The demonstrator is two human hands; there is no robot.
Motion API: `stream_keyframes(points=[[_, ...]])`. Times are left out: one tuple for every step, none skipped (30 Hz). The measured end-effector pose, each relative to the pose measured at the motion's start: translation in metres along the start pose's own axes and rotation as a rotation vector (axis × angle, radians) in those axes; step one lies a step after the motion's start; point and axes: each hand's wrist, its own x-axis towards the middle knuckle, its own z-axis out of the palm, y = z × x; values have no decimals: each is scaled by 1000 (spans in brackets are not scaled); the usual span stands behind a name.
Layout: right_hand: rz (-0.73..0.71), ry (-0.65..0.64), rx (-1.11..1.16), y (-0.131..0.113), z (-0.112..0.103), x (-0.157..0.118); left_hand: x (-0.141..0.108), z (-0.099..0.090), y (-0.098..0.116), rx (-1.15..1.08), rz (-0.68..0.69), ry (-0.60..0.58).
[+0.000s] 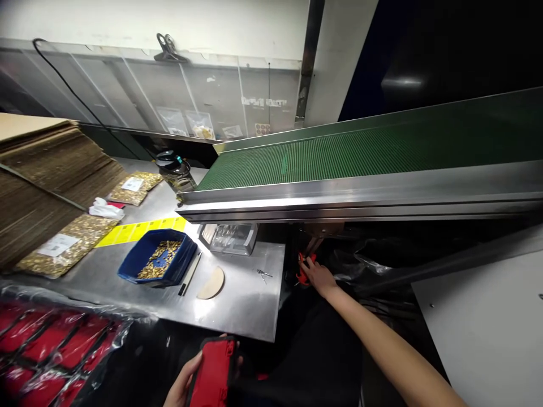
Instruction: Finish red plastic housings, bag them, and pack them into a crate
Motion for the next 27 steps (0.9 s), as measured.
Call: stream_keyframes(points=[[5,12,16,0,0,-1,3,12,3,6,9,-3],[13,27,34,0,0,-3,7,22,5,24,27,-10],[27,45,55,0,-1,-4,11,32,7,83,78,-19],[49,70,78,0,-2,-6,16,41,10,175,157,-24],[78,99,103,0,-4,-9,23,48,12,288,252,-21],[114,132,131,0,-6,-13,30,54,15,404,345,-14],[153,167,163,0,-7,-18,39,59,19,511,422,-8],[195,203,198,-1,-8,-24,48,63,23,598,475,-7],[236,238,237,-3,-8,-31,57,66,27,665,500,-7],[277,272,278,-5,-7,-40,66,68,32,727,511,-6],[318,307,319,-8,-5,-51,73,70,36,808,530,3],[357,343,361,-12,-1,-63,79,71,40,900,554,20],[395,380,402,-17,4,-75,82,72,44,999,582,47],[431,417,441,-23,9,-88,83,72,48,1103,613,83],[466,453,475,-29,16,-101,83,72,52,1206,650,126],[500,485,503,-35,23,-114,82,73,56,1303,692,171],[534,520,530,-41,30,-124,82,74,61,1390,743,215],[564,556,563,-46,35,-133,82,77,68,1467,797,249],[589,587,600,-50,40,-138,86,82,78,1535,851,267],[608,613,637,-53,43,-141,92,88,90,1596,898,270],[619,629,671,-54,45,-141,101,96,104,1653,937,260],[621,636,698,-54,44,-138,114,105,121,1705,965,247],[615,632,714,-53,42,-133,128,116,139,1751,985,244],[607,620,718,-51,39,-128,145,128,157,1789,1003,257],[599,612,719,-48,35,-122,161,140,175,1820,1018,270],[592,607,720,-46,30,-117,176,151,192,1850,1034,263],[588,606,722,-44,26,-113,190,161,206,1882,1038,253]])
